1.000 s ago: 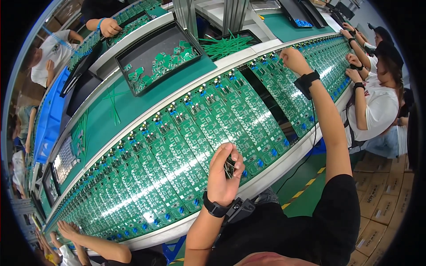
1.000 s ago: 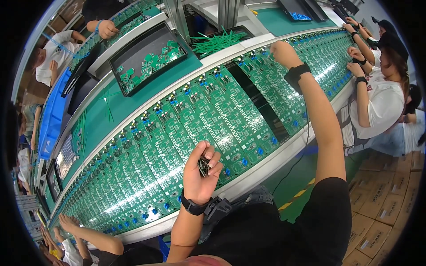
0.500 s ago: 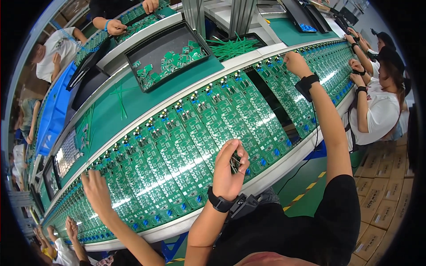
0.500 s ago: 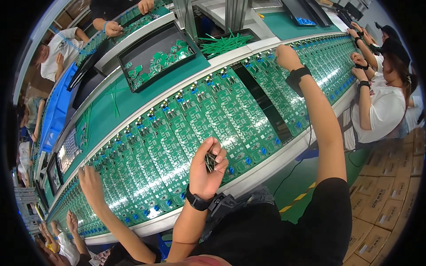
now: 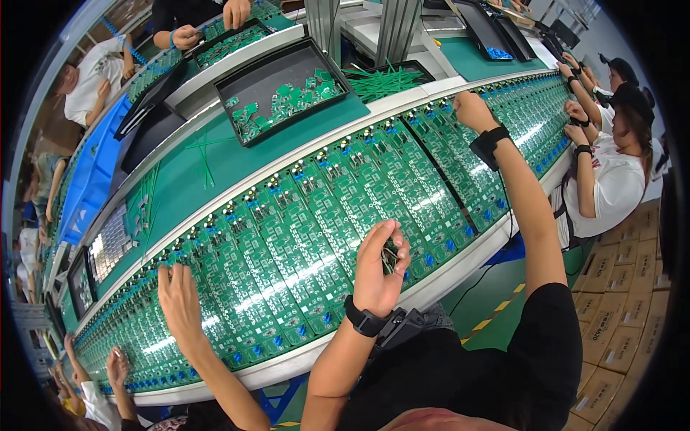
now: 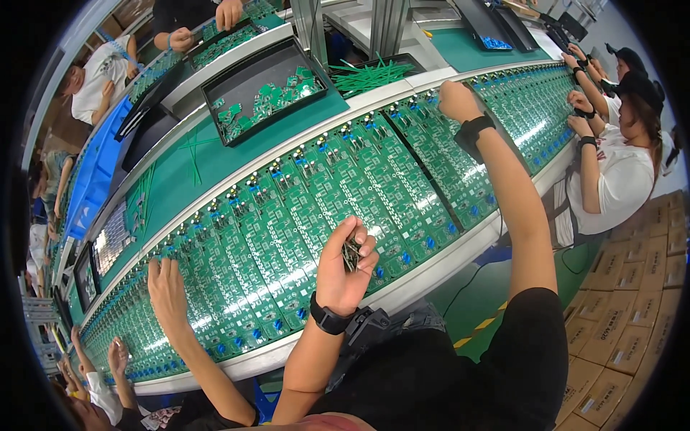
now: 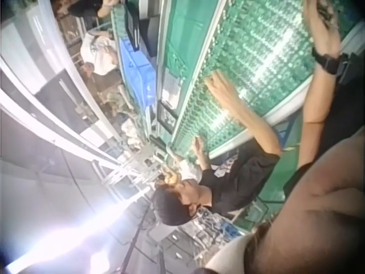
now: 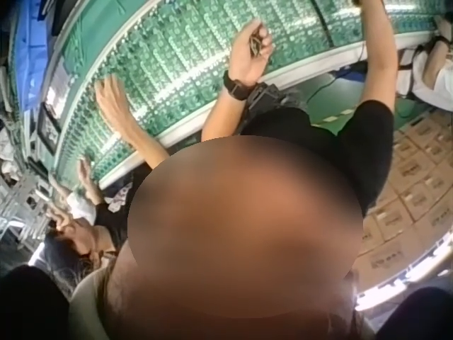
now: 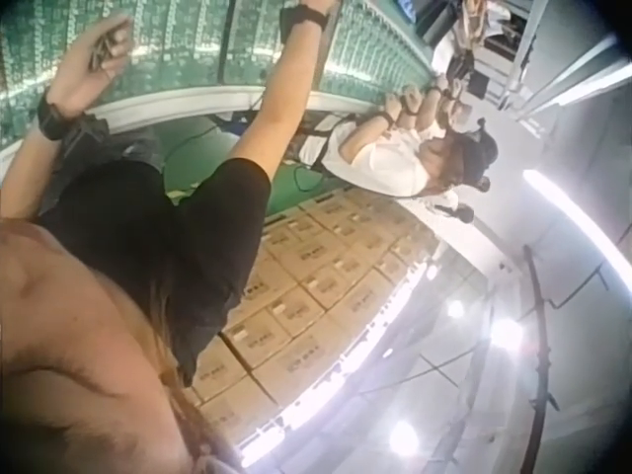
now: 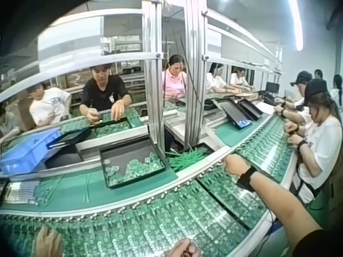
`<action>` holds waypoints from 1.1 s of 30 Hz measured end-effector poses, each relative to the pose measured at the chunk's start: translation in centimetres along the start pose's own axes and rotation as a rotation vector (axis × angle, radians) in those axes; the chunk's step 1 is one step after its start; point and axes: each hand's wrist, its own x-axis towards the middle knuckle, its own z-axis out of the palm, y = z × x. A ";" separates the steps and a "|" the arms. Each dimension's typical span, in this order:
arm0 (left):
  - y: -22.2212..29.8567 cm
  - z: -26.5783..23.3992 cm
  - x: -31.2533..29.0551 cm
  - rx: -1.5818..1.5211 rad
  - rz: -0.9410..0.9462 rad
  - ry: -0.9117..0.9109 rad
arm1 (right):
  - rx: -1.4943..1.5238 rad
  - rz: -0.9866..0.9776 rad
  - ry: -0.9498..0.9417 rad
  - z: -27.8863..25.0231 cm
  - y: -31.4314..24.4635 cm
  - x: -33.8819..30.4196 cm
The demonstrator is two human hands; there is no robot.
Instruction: The person picks up small circuit boards from a pile in their hand and places them one by one onto a large panel of circuit boards before sliding the panel along the assembly line.
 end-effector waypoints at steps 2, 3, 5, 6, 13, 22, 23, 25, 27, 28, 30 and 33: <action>-0.1 -0.1 0.1 -0.004 -0.003 -0.008 | 0.003 -0.014 -0.011 -0.1 -0.2 -0.1; -0.1 -0.1 0.1 -0.005 -0.005 -0.013 | 0.002 -0.014 -0.009 -0.1 -0.2 -0.1; -0.1 0.0 0.1 -0.010 -0.007 -0.010 | -0.002 0.008 -0.050 -0.7 -1.4 -0.3; -0.1 0.0 0.1 -0.015 -0.009 -0.005 | -0.003 0.019 -0.071 -0.9 -1.7 -0.4; -0.4 -1.2 0.6 -0.060 0.007 -0.037 | -0.076 0.051 -0.088 -1.4 -1.9 -0.8; 0.3 -0.5 0.4 -0.228 0.108 -0.101 | 0.597 -0.457 -0.223 -10.7 -15.3 -11.0; 0.3 -0.7 0.5 -0.252 0.097 -0.151 | 0.591 -0.518 -0.263 -11.2 -16.4 -12.6; 0.3 -0.5 0.5 -0.248 0.100 -0.137 | 0.507 -0.662 -0.274 -12.1 -17.9 -15.1; 0.3 -0.2 0.5 -0.238 0.110 -0.118 | 0.484 -0.701 -0.258 -12.0 -18.3 -16.7; 0.3 -0.2 0.5 -0.238 0.110 -0.116 | 0.465 -0.744 -0.241 -11.8 -18.5 -17.3; 0.1 -0.2 0.7 -0.220 0.122 -0.135 | 0.443 -0.788 -0.224 -11.3 -18.6 -18.0; 0.0 -0.1 0.6 -0.226 0.133 -0.137 | 0.464 -0.784 -0.206 -10.3 -18.7 -18.5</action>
